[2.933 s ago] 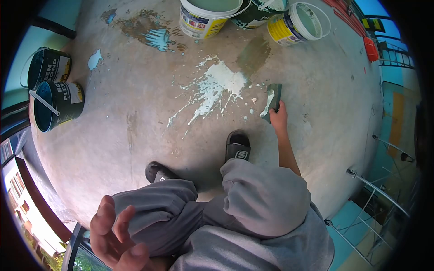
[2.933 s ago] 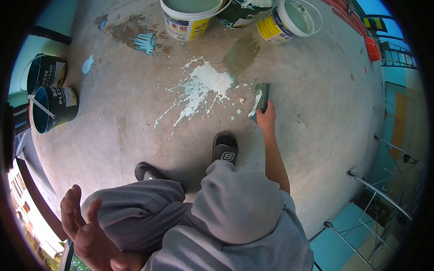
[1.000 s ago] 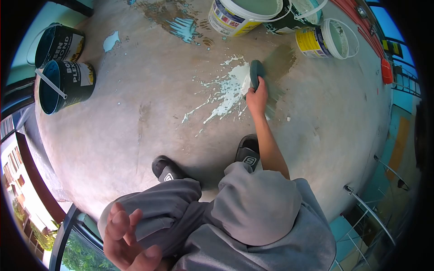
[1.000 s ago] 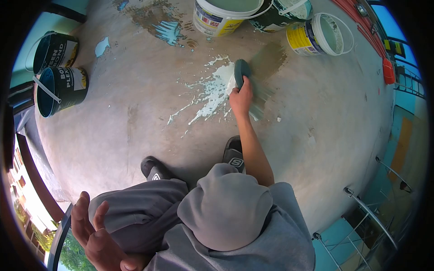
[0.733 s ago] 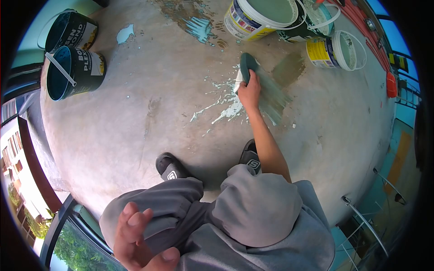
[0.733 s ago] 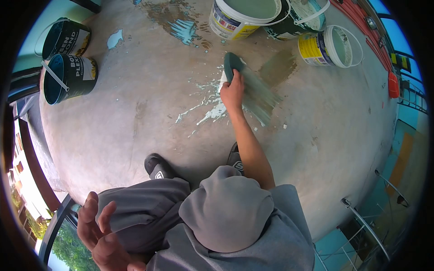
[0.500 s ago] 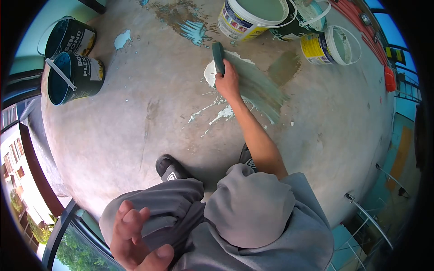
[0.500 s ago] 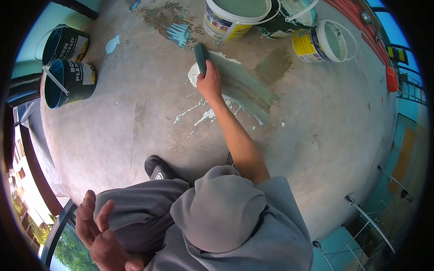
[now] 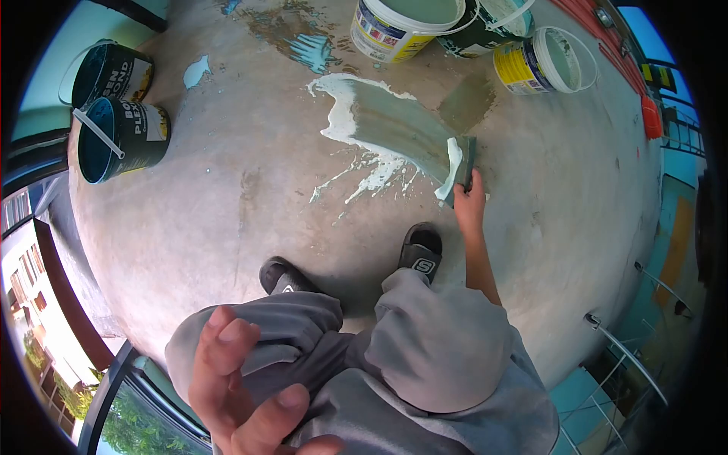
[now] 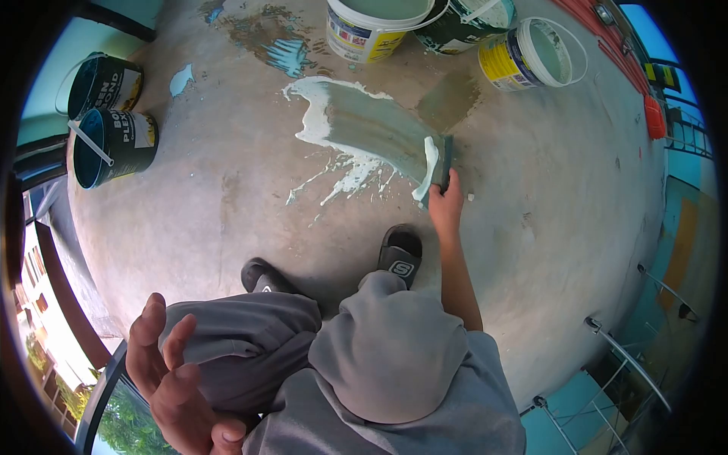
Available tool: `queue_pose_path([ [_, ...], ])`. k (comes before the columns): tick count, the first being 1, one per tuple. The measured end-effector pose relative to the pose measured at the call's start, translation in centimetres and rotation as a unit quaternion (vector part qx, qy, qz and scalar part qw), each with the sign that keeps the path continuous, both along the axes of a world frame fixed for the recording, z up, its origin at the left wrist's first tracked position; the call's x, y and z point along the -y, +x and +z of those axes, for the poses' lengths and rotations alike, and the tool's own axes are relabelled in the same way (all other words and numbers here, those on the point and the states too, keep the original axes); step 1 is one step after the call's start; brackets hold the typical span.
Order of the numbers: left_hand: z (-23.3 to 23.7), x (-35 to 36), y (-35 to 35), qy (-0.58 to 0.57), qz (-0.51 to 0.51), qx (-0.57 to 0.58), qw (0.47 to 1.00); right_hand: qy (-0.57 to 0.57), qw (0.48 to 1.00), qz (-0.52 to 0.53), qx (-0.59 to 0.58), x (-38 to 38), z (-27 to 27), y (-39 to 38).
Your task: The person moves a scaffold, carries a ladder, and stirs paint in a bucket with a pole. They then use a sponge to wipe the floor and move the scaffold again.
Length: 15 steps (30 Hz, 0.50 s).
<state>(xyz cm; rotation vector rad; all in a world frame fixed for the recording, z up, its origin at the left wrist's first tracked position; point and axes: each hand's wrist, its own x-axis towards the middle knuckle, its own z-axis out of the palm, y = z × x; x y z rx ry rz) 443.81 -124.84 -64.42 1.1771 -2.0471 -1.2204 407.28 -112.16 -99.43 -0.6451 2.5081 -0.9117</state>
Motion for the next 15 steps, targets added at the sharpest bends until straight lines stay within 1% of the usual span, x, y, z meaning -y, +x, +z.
queue_pose_path([
  [1, 0.3, -0.5, -0.2, 0.028, 0.037, 0.036, 0.998, 0.019, 0.999, 0.019, -0.044, -1.5, -0.1, -0.2],
  [2, 0.3, -0.6, -0.3, 0.029, 0.043, 0.046, 0.998, 0.038, 0.995, 0.039, -0.088, -2.7, -0.3, -0.4],
  [5, 0.6, -0.7, -0.6, 0.024, 0.060, 0.079, 0.995, 0.051, 0.986, 0.050, -0.148, -3.8, 0.2, 0.5],
  [8, 0.8, -0.4, -0.8, 0.011, 0.055, 0.103, 0.993, 0.077, 0.981, 0.020, -0.175, -2.9, -2.5, 1.8],
  [10, 0.7, -0.4, 0.0, 0.010, 0.036, 0.112, 0.993, 0.048, 0.990, 0.023, -0.134, 0.1, -2.4, 4.3],
  [13, 0.0, 1.1, 0.3, -0.070, -0.065, 0.008, 0.995, -0.003, 0.992, 0.065, -0.105, 4.5, -2.4, 7.9],
  [15, 0.1, 1.0, 0.5, -0.076, -0.062, 0.011, 0.995, -0.029, 0.993, 0.090, -0.076, 7.3, -2.5, 10.2],
])
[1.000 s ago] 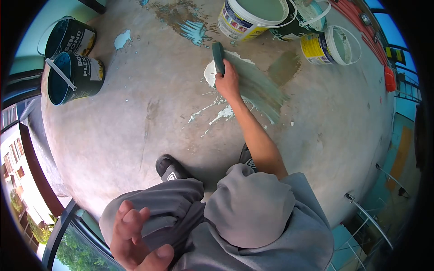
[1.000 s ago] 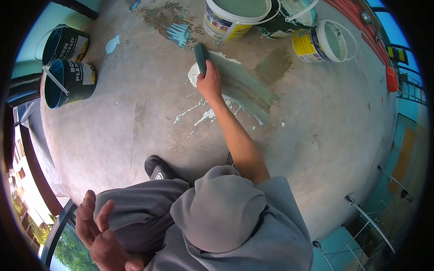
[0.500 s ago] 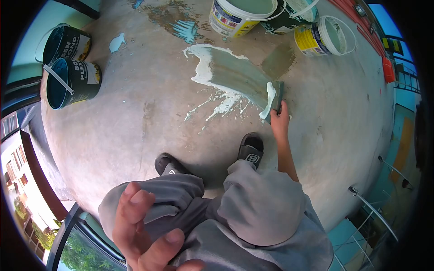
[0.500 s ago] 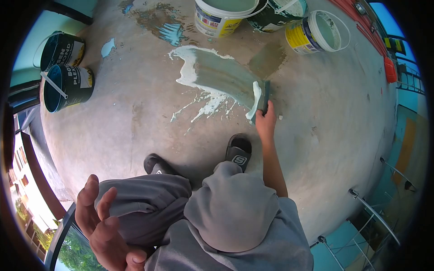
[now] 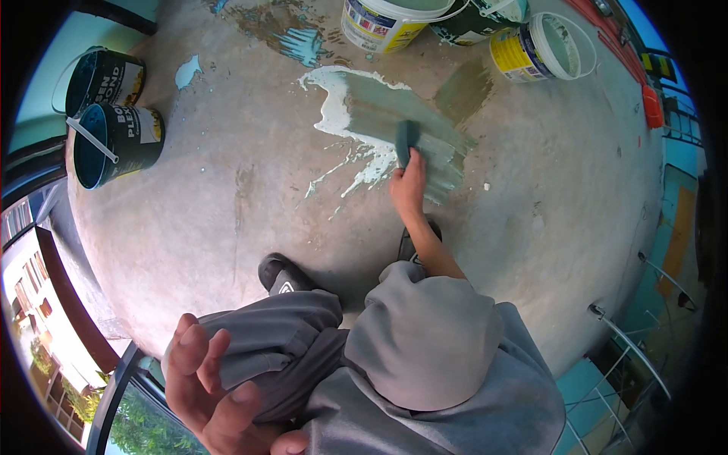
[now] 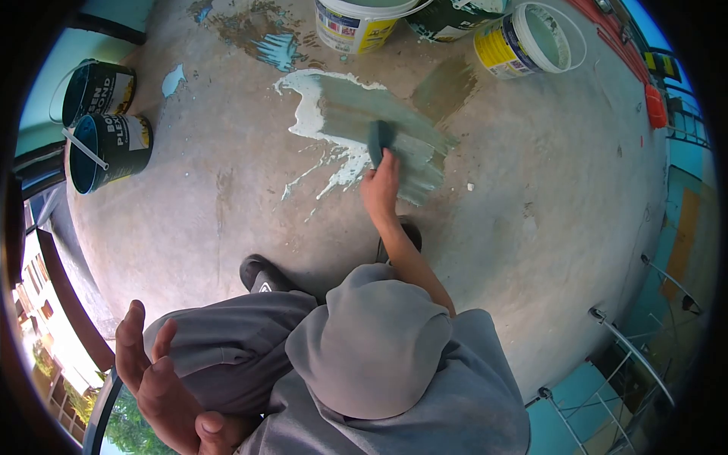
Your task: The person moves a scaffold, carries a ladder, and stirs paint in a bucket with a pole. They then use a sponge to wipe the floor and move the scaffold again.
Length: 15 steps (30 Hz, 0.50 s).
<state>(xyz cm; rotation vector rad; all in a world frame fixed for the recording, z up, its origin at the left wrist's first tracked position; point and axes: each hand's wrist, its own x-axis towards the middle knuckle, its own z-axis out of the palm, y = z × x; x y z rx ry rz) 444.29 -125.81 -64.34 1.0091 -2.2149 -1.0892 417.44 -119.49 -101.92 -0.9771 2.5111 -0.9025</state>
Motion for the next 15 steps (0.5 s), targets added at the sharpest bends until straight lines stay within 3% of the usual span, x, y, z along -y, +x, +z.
queue_pose_path([
  [6, -0.3, -0.3, 0.5, -0.015, 0.004, -0.022, 1.000, -0.044, 0.991, 0.093, 0.082, 6.3, -0.6, 5.1],
  [12, -0.1, -0.5, 1.2, -0.010, -0.014, -0.024, 1.000, -0.064, 0.987, 0.068, 0.127, 7.5, 0.0, 4.6],
  [15, 0.1, -0.7, 1.3, 0.009, -0.011, -0.027, 1.000, -0.063, 0.993, 0.026, 0.097, 5.2, 1.0, 1.3],
])
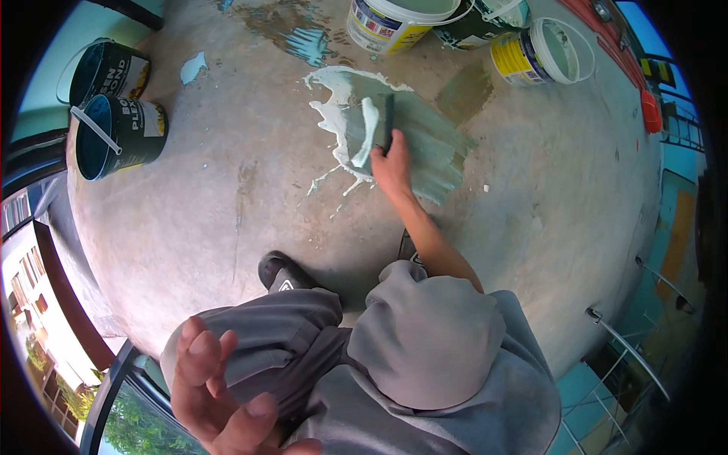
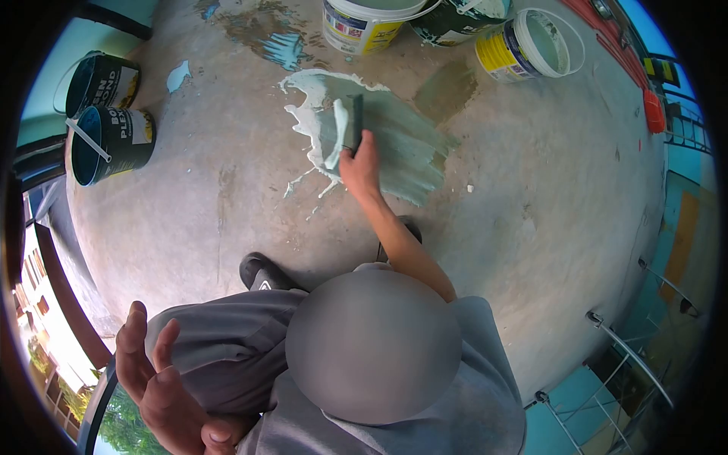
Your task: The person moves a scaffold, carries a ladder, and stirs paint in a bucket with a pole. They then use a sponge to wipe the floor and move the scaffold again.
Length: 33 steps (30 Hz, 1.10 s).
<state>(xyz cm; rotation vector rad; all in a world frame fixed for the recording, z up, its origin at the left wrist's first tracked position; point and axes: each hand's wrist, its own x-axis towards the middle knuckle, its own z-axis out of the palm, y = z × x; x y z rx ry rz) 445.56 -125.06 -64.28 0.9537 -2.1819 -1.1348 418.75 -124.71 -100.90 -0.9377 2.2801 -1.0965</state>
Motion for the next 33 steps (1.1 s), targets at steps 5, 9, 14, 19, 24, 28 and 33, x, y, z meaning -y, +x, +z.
queue_pose_path([
  [5, 0.5, -2.0, -0.3, 0.070, 0.151, 0.064, 0.984, 0.061, 0.995, -0.084, 0.016, -6.4, 2.5, -5.9],
  [9, 0.0, -0.4, 0.2, 0.039, 0.049, 0.014, 0.998, 0.088, 0.987, -0.106, -0.086, -9.3, 1.0, -9.8],
  [14, 0.1, -0.3, 0.1, 0.043, 0.050, 0.001, 0.998, 0.103, 0.971, -0.048, -0.211, -4.3, 1.5, -12.5],
  [19, 0.1, 0.1, 1.1, 0.023, 0.003, -0.020, 1.000, 0.065, 0.970, 0.016, -0.232, 3.5, -0.1, -11.7],
  [24, 1.1, -1.4, 0.9, 0.083, 0.100, 0.032, 0.991, -0.006, 0.969, 0.146, -0.197, 9.7, -1.4, -4.6],
  [28, 0.6, -0.3, 1.6, 0.037, 0.063, -0.020, 0.997, -0.028, 0.961, 0.221, -0.166, 11.8, -1.5, -1.7],
  [33, 1.3, 0.4, 1.7, 0.066, 0.097, -0.058, 0.991, -0.069, 0.951, 0.230, -0.197, 14.7, 0.9, -3.3],
])
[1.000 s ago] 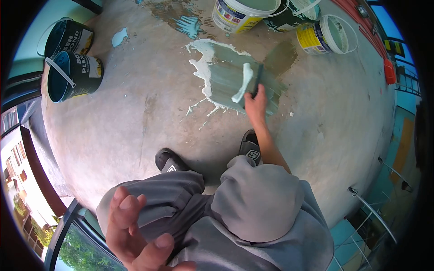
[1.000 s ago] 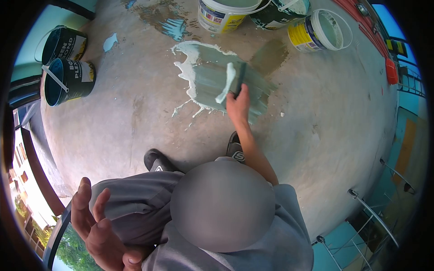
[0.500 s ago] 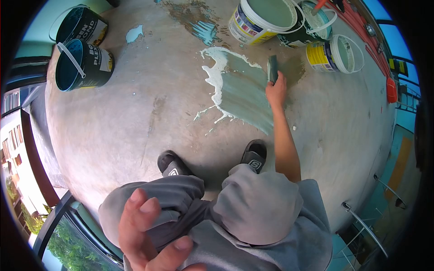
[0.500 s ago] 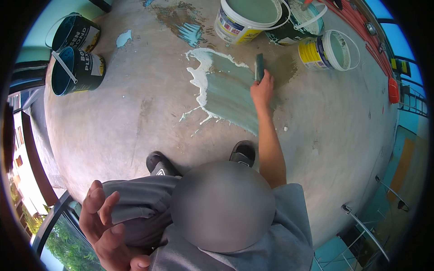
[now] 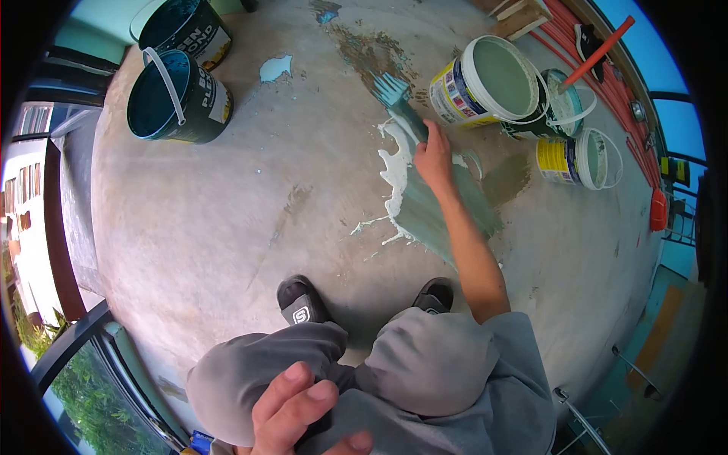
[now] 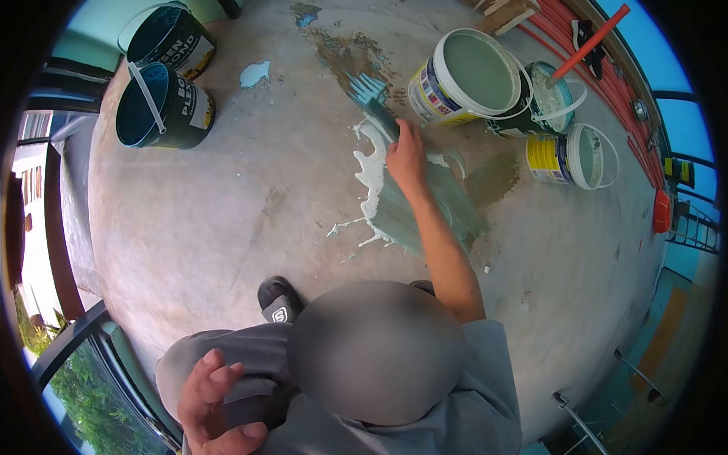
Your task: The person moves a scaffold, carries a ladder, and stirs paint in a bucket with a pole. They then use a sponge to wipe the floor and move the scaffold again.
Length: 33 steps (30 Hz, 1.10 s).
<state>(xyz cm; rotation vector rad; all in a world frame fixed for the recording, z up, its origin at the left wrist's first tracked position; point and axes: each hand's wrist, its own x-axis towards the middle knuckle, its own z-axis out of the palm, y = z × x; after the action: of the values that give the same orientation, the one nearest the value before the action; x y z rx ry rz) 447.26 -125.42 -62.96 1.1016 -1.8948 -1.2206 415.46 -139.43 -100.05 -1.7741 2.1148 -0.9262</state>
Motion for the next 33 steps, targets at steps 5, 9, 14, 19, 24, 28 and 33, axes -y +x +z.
queue_pose_path([
  [5, 0.0, 0.2, -0.2, 0.010, 0.015, 0.006, 1.000, -0.004, 0.990, 0.023, -0.136, 7.4, 1.2, -1.2],
  [9, 0.2, -0.1, -0.6, 0.017, 0.043, 0.023, 0.999, 0.057, 0.976, -0.005, -0.209, 12.4, -1.1, -1.0],
  [14, -0.2, -0.8, -0.3, 0.045, 0.037, 0.026, 0.998, 0.008, 0.988, 0.100, -0.121, 9.7, -3.4, 2.2],
  [19, -0.4, 0.5, -0.5, 0.054, -0.003, 0.019, 0.998, 0.005, 0.980, 0.197, 0.002, 3.5, -3.0, 3.8],
  [24, -0.8, 1.2, -1.0, 0.044, -0.046, 0.014, 0.998, 0.006, 0.996, 0.075, 0.051, -2.6, 1.8, 0.8],
  [28, -0.8, 0.9, -1.8, 0.062, -0.018, 0.014, 0.998, 0.015, 0.993, -0.117, -0.010, -7.7, 3.3, -5.6],
  [33, -0.4, 0.8, -2.5, 0.047, -0.027, 0.045, 0.998, 0.077, 0.961, -0.236, -0.120, -10.4, 1.1, -10.9],
])
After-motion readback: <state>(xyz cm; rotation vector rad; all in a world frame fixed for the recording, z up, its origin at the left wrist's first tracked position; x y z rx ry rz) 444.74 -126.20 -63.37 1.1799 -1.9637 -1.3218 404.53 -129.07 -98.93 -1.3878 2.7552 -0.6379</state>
